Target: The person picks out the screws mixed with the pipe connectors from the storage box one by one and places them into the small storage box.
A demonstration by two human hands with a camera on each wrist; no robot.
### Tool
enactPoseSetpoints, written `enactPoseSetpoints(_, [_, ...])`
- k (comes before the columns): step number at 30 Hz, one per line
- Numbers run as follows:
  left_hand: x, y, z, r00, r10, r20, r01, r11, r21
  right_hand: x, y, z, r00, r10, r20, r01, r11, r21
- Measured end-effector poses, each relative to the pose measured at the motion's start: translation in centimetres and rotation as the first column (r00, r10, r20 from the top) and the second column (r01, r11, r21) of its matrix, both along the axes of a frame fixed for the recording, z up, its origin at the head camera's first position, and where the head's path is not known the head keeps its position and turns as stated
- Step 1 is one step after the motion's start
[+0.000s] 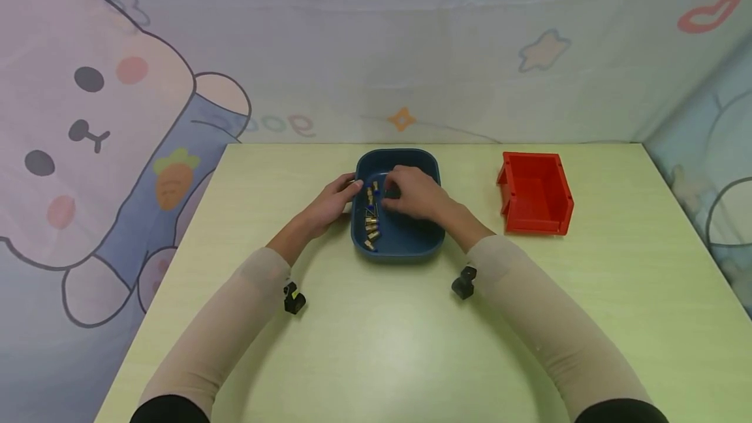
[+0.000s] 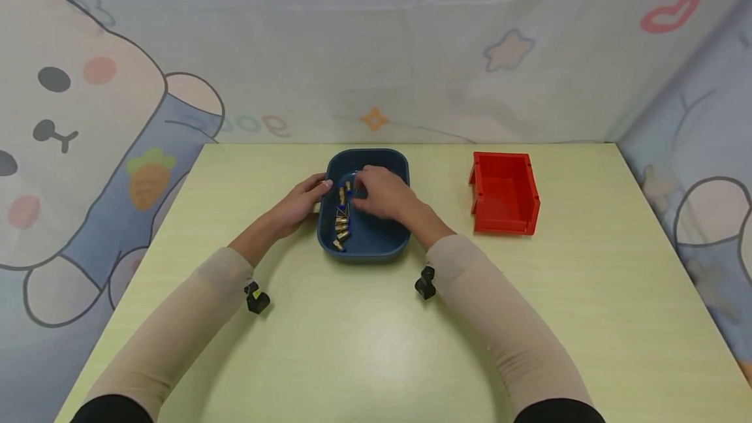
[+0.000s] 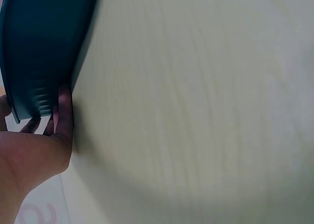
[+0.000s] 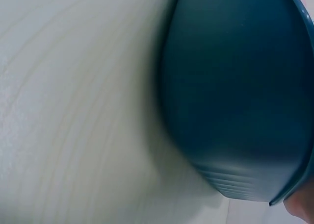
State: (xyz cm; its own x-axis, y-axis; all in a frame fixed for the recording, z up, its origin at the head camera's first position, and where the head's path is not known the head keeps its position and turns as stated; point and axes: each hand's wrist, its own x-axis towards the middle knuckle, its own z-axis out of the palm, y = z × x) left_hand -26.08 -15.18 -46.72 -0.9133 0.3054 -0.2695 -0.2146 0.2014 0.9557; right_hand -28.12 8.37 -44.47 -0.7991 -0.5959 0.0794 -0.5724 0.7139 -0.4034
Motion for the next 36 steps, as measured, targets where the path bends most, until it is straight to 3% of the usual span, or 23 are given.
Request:
enactPoseSetpoints(13, [0.01, 0.06, -0.02, 1.000, 0.004, 0.001, -0.004, 1.000, 0.022, -0.27, 0.55, -0.11, 1.000, -0.007, -0.018, 0.003, 0.982, -0.190])
enactPoseSetpoints(23, [0.02, 0.06, -0.01, 1.000, 0.003, 0.002, -0.003, 1.000, 0.021, -0.09, 0.54, 0.17, 1.000, -0.006, -0.004, 0.005, 0.980, -0.200])
enactPoseSetpoints(36, [0.25, 0.11, -0.02, 1.000, -0.001, 0.001, 0.001, 1.000, -0.007, -0.06, 0.57, 0.23, 0.998, 0.012, -0.057, -0.026, 0.970, -0.242])
